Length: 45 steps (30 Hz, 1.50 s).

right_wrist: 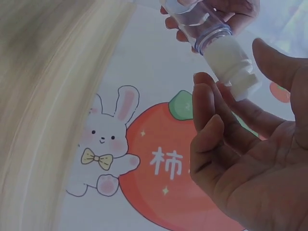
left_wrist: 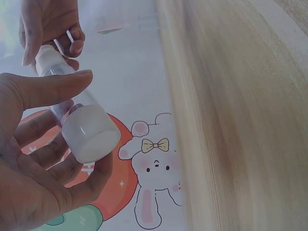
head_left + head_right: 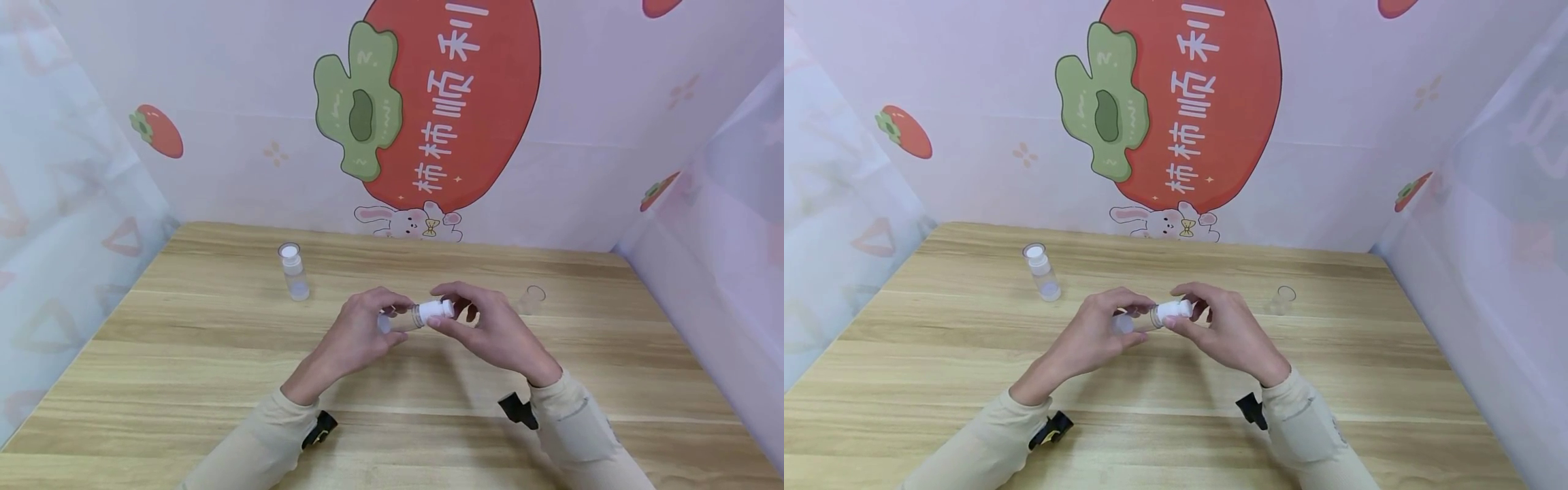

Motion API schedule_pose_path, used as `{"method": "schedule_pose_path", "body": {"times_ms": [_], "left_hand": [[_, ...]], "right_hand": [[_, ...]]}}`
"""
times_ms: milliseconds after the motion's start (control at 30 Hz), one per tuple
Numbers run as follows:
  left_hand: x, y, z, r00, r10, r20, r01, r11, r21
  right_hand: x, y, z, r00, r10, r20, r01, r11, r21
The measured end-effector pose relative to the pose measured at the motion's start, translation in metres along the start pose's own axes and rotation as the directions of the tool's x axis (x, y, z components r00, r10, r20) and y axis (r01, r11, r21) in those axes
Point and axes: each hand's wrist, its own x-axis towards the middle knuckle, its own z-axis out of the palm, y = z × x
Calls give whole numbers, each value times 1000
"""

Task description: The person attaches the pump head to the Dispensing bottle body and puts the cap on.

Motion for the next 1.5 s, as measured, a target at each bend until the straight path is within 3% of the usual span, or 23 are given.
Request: {"method": "schedule_pose_path", "body": {"times_ms": [233, 333, 867, 1000, 1233, 1367, 1500], "left_hand": [[0, -1, -1, 1000, -24, 17, 24, 999, -21], [0, 0, -1, 999, -32, 21, 33, 999, -22], [-1, 2, -1, 1000, -9, -4, 9, 1000, 1], [-1, 2, -2, 1000, -15, -2, 15, 1000, -4], [-1, 2, -3, 998, -52, 21, 53, 997, -50], [-1, 2, -3, 998, -60, 27, 61, 996, -57], [-1, 2, -2, 999, -44, 18, 44, 998, -38]], "right_hand": [[-1, 4, -3, 990, -138, -14, 138, 990, -4], [-1, 3, -4, 987, -162, -17, 162, 987, -5], [0, -1, -1, 1000, -22, -14, 22, 1000, -21], [-1, -1, -3, 998, -54, -24, 54, 998, -21], [-1, 0, -6, 982, -185, -27, 185, 983, -6], [-1, 0, -5, 980, -196, -32, 196, 981, -10], [-1, -1, -4, 987, -159, -38, 158, 987, -21]]}}
